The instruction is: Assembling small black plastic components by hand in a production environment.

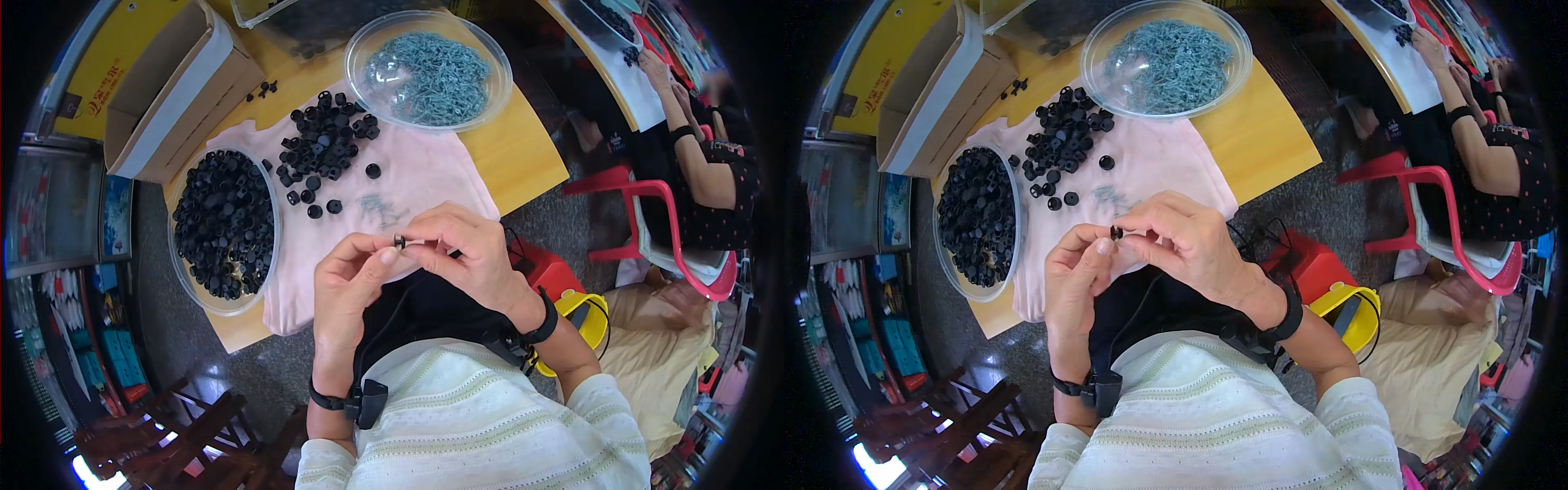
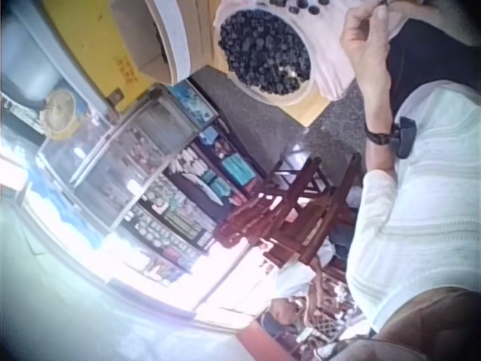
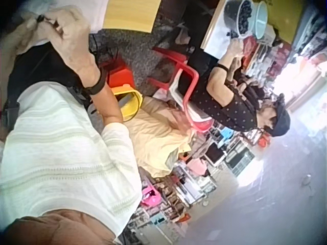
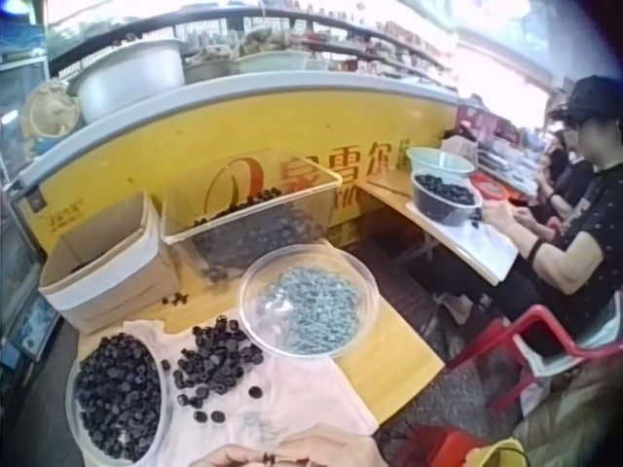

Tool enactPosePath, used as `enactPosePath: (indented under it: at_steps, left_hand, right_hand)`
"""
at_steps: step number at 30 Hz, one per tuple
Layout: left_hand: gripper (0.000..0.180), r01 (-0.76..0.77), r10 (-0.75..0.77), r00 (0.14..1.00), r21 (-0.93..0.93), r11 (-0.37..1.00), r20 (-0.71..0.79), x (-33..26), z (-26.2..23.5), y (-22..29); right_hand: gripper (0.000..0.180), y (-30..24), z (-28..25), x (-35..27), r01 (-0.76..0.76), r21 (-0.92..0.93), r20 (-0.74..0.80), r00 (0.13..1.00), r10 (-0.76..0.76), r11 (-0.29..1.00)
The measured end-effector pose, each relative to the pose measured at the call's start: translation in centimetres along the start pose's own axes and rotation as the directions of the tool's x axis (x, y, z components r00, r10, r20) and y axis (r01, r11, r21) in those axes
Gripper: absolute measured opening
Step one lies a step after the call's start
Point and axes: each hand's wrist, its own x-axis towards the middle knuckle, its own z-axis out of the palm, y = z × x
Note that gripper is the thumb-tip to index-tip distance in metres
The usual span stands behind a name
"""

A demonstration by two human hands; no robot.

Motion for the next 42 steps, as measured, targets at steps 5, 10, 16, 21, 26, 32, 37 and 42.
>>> enactPosePath:
  at_steps: [5,10,16,21,26,32,37,42]
  left_hand:
    - [0.012,-0.299,0.516,0.845,0.68,0.669,-0.137,1.9,-0.2,-0.7]
    - [0.011,-0.276,0.619,0.782,0.849,0.451,-0.074,2.9,0.1,-1.1]
    - [0.008,-0.282,0.675,0.735,0.878,0.386,-0.061,3.7,0.4,-1.3]
    - [0.005,-0.327,0.679,0.733,0.854,0.405,-0.041,3.1,0.2,-1.0]
    - [0.006,-0.427,0.547,0.823,0.469,0.773,-0.151,1.7,0.0,-1.4]
    - [0.019,-0.378,0.445,0.876,0.311,0.872,-0.184,1.3,-0.1,-0.6]
    - [0.024,-0.32,0.377,0.913,0.294,0.9,-0.159,0.8,-0.1,-0.3]
    - [0.019,-0.341,0.37,0.916,0.183,0.922,-0.158,1.1,-0.7,-0.6]
  right_hand:
    - [0.017,0.8,-0.5,0.0,-0.191,0.065,-0.079,0.977,0.196,0.979]
    - [0.016,1.0,-0.4,0.1,-0.249,0.12,-0.081,0.962,0.259,0.961]
    - [0.017,1.2,-0.2,0.2,-0.268,0.171,-0.05,0.959,0.28,0.948]
    - [0.017,0.5,-0.4,0.3,-0.451,0.288,0.043,0.887,0.459,0.845]
    - [0.023,0.4,-0.6,0.6,-0.575,0.546,0.251,0.806,0.535,0.609]
    - [0.027,0.4,-0.2,0.6,-0.592,0.657,0.329,0.782,0.529,0.467]
    - [0.025,0.2,0.5,0.4,-0.595,0.636,0.323,0.783,0.531,0.491]
    - [0.023,0.4,0.8,0.3,-0.594,0.627,0.305,0.783,0.543,0.505]
